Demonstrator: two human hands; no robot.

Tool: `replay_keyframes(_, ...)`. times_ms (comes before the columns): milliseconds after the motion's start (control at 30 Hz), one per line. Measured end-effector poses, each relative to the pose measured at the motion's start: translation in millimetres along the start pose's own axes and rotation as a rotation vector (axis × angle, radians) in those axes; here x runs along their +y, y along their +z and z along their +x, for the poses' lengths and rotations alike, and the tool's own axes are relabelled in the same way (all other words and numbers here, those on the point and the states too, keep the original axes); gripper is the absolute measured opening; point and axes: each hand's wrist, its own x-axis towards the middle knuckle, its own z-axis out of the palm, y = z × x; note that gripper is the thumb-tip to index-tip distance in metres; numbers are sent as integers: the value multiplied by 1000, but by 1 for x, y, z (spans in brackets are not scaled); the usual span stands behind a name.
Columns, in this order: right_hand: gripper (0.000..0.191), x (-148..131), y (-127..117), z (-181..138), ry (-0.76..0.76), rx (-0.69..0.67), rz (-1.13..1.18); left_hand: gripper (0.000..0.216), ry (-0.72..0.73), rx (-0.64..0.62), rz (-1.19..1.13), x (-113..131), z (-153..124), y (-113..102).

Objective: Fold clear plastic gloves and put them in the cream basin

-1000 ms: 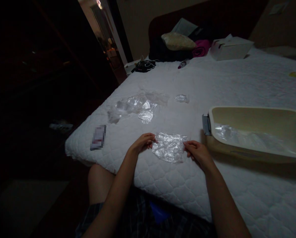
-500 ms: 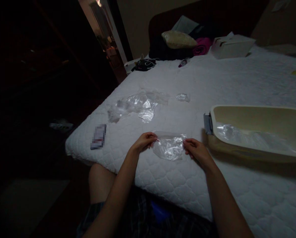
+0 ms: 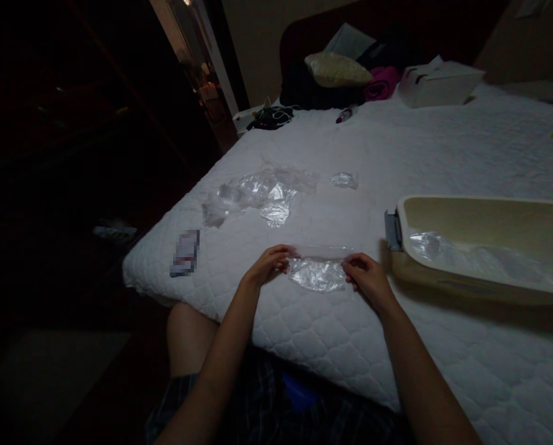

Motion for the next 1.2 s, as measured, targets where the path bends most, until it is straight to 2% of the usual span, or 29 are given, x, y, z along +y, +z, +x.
replay_keyframes(167, 41, 4, -2, 1, 25, 4, 29, 44, 29, -24, 0, -2, 0, -4)
replay_keyframes(367, 33, 5, -6, 1, -32, -93, 214, 38, 42, -2, -21, -4, 0, -2)
replay_keyframes(633, 45, 2, 0, 0, 5, 25, 49, 37, 38, 23, -17, -6, 1, -3)
replay_keyframes(833, 46, 2, 0, 1, -31, -3, 73, 38, 26, 40, -18, -8, 4, -4)
replay_keyframes(967, 44, -1, 2, 0, -25, 30, -11, 38, 20, 50, -13, -7, 3, -3)
replay_keyframes(1200, 41, 3, 3, 2, -44, 60, 24, 36, 31, 39, 20, -7, 2, -1)
